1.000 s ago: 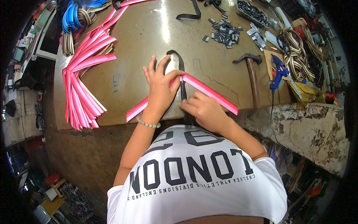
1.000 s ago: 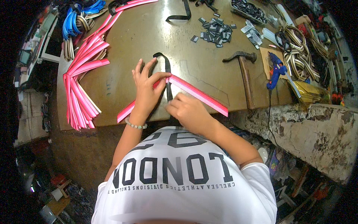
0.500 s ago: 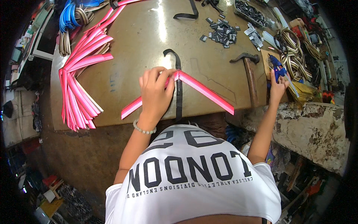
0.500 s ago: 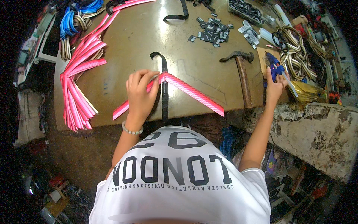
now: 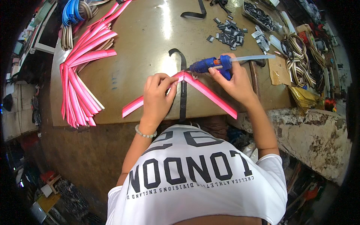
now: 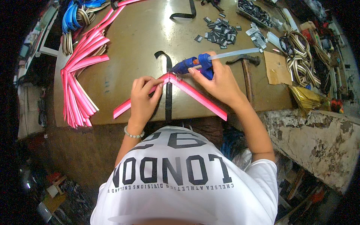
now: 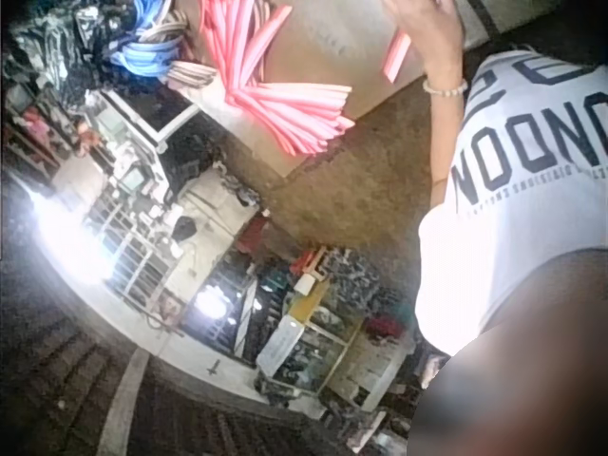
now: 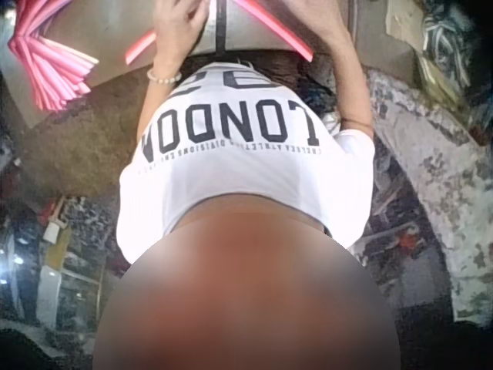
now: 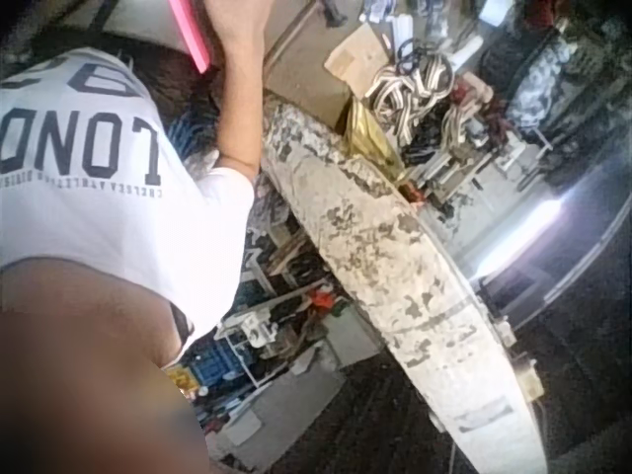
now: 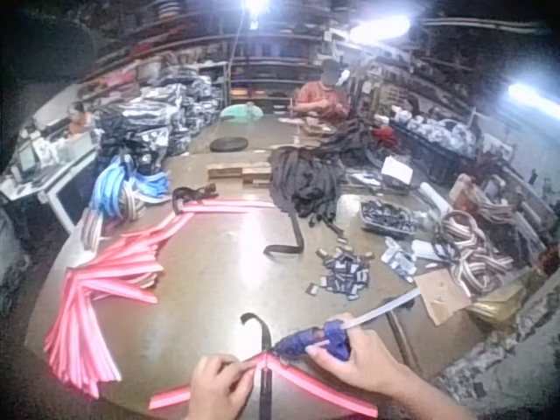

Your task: The person repeatedly applies hot glue to a black strap, places a pink strap across it, and secures the junction with a small metal buckle. This cycle is performed multiple times on the same work surface.

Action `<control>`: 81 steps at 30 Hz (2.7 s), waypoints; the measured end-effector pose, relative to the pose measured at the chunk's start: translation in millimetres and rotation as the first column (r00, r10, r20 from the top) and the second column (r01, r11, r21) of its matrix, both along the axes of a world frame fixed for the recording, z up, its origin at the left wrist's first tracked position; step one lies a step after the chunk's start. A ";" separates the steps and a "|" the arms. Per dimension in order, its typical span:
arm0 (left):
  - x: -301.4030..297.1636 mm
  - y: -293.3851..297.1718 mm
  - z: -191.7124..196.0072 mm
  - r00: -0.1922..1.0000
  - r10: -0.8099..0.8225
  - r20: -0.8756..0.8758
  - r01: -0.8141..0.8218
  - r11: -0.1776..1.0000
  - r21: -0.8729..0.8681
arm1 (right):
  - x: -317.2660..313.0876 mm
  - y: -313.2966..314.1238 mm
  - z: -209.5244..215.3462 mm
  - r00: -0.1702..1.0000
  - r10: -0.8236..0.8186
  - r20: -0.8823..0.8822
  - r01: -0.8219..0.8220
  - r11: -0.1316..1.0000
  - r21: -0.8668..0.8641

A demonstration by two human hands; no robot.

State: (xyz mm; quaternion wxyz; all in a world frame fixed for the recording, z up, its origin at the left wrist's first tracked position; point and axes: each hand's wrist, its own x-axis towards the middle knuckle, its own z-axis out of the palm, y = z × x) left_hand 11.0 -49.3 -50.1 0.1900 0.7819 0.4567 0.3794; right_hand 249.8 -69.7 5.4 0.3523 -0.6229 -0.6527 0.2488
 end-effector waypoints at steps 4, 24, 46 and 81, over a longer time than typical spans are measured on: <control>0.5 0.1 -0.3 1.000 0.000 -0.005 0.000 1.000 0.011 | 0.0 0.5 2.5 0.998 0.010 0.067 -0.006 0.998 -0.062; 2.0 -2.2 0.5 1.000 0.006 -0.022 -0.006 1.000 0.005 | 134.4 -45.0 -11.4 0.549 -0.833 0.071 0.807 0.550 0.214; 5.6 0.3 4.9 0.998 -0.004 -0.064 0.002 1.000 -0.029 | 217.2 90.5 -45.1 0.640 -0.275 0.717 0.441 0.896 -0.049; -3.1 5.3 37.6 0.757 0.035 0.652 0.435 0.718 -0.543 | -31.6 -10.6 -3.8 0.489 -0.024 -0.872 -0.393 0.887 -0.245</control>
